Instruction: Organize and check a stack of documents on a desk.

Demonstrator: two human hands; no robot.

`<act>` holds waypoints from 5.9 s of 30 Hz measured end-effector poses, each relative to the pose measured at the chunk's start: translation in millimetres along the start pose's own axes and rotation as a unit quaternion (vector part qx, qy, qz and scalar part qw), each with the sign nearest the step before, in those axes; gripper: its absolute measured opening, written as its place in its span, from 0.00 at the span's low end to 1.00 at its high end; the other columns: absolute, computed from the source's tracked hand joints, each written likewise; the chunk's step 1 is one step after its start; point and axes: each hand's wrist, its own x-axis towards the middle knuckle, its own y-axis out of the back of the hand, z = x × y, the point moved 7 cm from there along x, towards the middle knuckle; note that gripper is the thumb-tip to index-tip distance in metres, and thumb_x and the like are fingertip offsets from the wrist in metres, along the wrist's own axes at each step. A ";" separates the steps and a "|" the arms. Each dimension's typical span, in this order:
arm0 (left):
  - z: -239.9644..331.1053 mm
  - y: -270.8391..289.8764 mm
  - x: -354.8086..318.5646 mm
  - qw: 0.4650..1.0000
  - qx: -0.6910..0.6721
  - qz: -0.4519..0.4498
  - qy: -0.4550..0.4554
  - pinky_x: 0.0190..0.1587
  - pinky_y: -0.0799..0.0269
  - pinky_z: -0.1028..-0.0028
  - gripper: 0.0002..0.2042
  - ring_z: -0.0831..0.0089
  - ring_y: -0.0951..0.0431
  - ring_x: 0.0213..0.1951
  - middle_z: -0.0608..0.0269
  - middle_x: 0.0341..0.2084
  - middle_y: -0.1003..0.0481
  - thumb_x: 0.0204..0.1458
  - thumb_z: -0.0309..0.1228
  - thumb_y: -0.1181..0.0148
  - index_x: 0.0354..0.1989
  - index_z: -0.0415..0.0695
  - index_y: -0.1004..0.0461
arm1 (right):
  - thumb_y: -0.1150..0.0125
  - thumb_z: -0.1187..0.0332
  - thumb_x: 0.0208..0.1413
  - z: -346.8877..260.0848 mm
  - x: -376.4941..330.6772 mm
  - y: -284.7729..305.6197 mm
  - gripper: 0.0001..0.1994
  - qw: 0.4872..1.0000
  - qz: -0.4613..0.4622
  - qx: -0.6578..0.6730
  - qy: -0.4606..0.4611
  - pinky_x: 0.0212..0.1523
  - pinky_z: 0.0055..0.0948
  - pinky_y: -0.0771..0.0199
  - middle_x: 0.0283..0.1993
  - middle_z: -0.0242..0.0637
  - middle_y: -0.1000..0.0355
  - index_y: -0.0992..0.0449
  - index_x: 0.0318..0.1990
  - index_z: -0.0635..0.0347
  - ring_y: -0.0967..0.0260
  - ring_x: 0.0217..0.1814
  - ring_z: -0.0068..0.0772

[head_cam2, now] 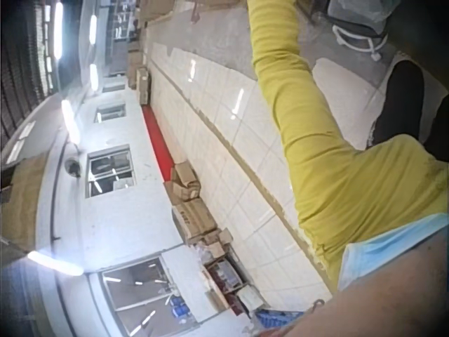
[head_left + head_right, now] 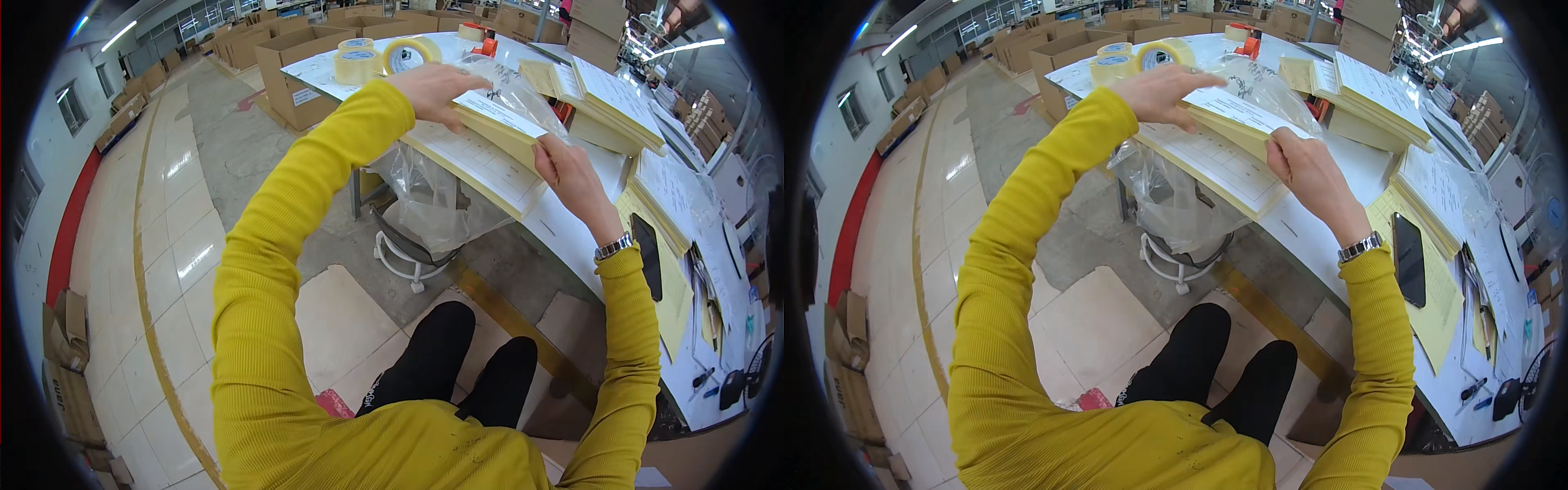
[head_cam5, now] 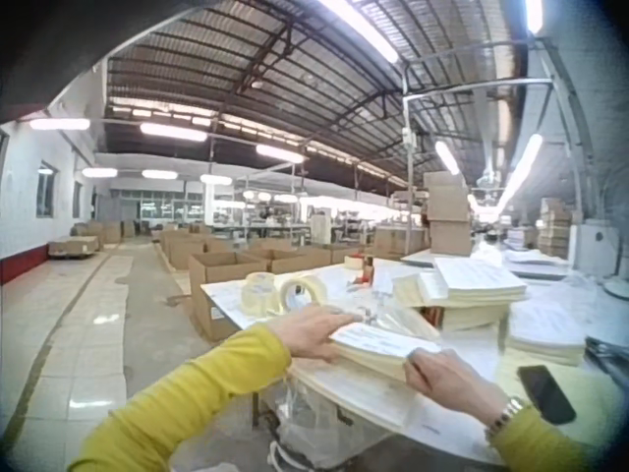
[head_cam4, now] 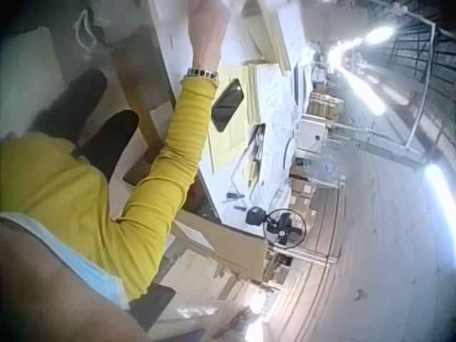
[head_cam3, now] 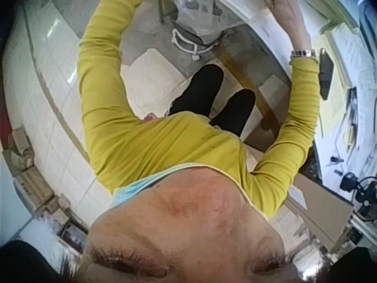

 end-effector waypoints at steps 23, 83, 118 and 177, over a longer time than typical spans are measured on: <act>-59.2 -32.5 -11.8 0.964 -0.158 -0.138 0.165 0.39 0.32 0.73 0.17 0.69 0.25 0.34 0.57 0.31 0.23 0.46 0.38 0.36 0.44 0.47 0.24 | 0.45 0.69 0.54 -2.7 -1.2 5.3 0.10 0.992 0.113 -0.063 0.005 0.26 0.40 0.34 0.31 0.48 0.37 0.34 0.25 0.65 0.35 0.25 0.52; -64.4 -33.7 -15.8 0.987 -0.068 -0.089 0.112 0.33 0.33 0.66 0.23 0.60 0.26 0.30 0.53 0.22 0.27 0.49 0.55 0.47 0.39 0.47 0.24 | 0.50 0.64 0.59 -5.3 -2.2 -18.5 0.12 0.982 0.116 -0.140 -0.051 0.24 0.38 0.29 0.30 0.45 0.33 0.33 0.28 0.62 0.32 0.24 0.48; -77.6 -37.2 2.7 0.974 -0.165 -0.109 0.114 0.27 0.39 0.71 0.19 0.70 0.32 0.22 0.60 0.17 0.29 0.42 0.45 0.33 0.35 0.42 0.24 | 0.46 0.61 0.55 -21.8 -5.3 -18.0 0.16 0.993 0.055 -0.088 -0.063 0.26 0.38 0.31 0.21 0.43 0.31 0.27 0.19 0.62 0.31 0.24 0.46; -61.6 -35.5 -5.6 0.973 -0.137 -0.155 0.100 0.36 0.34 0.69 0.18 0.64 0.26 0.31 0.56 0.26 0.24 0.49 0.46 0.40 0.40 0.45 0.24 | 0.49 0.65 0.57 -8.6 -1.4 -9.9 0.11 0.975 0.146 -0.156 -0.061 0.24 0.35 0.29 0.25 0.41 0.30 0.32 0.25 0.60 0.30 0.25 0.43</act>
